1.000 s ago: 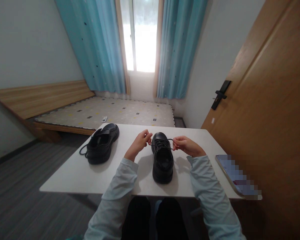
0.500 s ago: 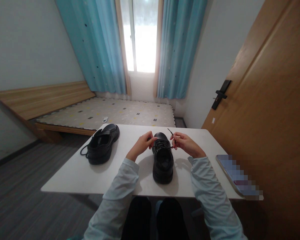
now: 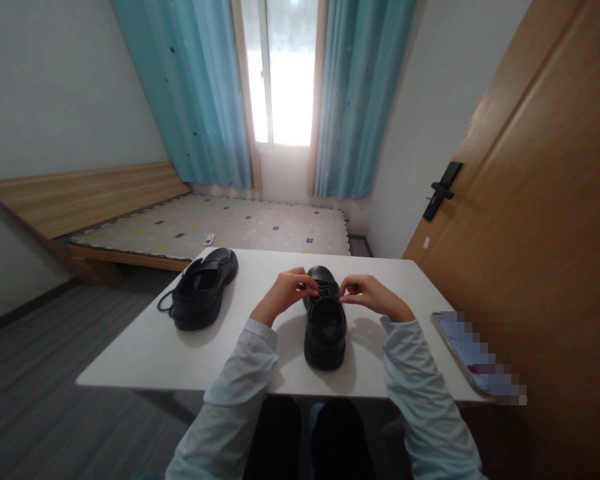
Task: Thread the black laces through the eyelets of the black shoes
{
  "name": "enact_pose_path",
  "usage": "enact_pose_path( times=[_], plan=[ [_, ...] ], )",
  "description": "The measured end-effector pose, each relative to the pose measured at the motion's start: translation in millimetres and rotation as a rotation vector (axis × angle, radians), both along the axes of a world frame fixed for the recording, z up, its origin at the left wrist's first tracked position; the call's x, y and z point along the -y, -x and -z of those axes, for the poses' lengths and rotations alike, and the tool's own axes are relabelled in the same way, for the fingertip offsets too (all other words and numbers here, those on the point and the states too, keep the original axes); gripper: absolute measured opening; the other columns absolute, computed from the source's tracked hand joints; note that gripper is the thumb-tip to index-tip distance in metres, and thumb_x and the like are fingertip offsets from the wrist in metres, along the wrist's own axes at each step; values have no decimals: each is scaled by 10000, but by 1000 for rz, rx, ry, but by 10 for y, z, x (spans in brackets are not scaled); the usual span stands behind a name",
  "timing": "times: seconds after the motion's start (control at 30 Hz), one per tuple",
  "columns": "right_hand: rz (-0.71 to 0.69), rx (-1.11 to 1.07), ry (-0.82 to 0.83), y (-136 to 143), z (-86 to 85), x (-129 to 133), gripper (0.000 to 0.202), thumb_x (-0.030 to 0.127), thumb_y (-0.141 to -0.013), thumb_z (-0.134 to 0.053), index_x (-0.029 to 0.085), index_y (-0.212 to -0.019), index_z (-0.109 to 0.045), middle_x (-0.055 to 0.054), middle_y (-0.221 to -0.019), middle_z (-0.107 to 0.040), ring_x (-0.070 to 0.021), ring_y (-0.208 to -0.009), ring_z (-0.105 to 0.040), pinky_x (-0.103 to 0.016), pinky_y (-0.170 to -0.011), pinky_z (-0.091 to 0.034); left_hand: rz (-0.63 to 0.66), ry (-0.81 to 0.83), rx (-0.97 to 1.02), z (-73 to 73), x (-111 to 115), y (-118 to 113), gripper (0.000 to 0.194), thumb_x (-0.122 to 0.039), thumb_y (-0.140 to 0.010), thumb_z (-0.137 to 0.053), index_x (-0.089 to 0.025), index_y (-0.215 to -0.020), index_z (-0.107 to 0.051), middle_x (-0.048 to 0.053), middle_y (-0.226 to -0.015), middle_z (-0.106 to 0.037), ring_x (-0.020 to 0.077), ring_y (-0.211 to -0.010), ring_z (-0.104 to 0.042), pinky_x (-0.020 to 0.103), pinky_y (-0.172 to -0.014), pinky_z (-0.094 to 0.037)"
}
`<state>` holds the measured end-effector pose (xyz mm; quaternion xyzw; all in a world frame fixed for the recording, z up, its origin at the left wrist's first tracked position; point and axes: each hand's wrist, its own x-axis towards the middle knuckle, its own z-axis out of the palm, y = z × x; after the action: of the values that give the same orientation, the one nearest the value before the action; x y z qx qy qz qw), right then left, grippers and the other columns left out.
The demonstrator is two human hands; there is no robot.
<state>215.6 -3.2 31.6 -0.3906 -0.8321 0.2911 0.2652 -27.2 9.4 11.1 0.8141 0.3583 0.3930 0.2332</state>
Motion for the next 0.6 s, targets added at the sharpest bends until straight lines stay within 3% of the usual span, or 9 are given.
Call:
enact_pose_path(
  times=[0.17, 0.27, 0.47, 0.6],
  plan=[
    [-44, 22, -81, -8, -24, 28, 140, 303, -722, -707, 169, -689, -687, -39, -787, -552, -140, -705, -495, -263, -634, -403, -5, -148, -22, 21, -28, 26, 60, -289, -682, -757, -247, -722, -741, 36, -795, -613, 178, -800, -543, 315, -767, -441],
    [-81, 49, -28, -20, -28, 38, 85, 224, -701, -688, 165, -645, -664, -33, -766, -575, -130, -683, -491, -250, -608, -392, 27, -165, -36, 14, -33, 31, 48, -286, -695, -748, -251, -723, -732, 43, -857, -673, 205, -883, -537, 364, -854, -415],
    [-197, 74, 183, -61, -56, 56, 128, 255, -729, -649, 140, -673, -666, 18, -572, -548, -86, -533, -432, -210, -489, -319, 51, -62, -45, -10, 1, 26, 64, -293, -734, -703, -231, -744, -718, 37, -771, -691, 185, -792, -577, 311, -776, -442],
    [-306, 24, 163, -64, -116, 79, 188, 326, -744, -672, 138, -735, -685, -26, -731, -636, -106, -634, -509, -232, -577, -394, 52, -49, -29, -15, 20, 19, 56, -255, -735, -686, -206, -750, -710, 38, -761, -689, 162, -726, -606, 280, -718, -462]
  ],
)
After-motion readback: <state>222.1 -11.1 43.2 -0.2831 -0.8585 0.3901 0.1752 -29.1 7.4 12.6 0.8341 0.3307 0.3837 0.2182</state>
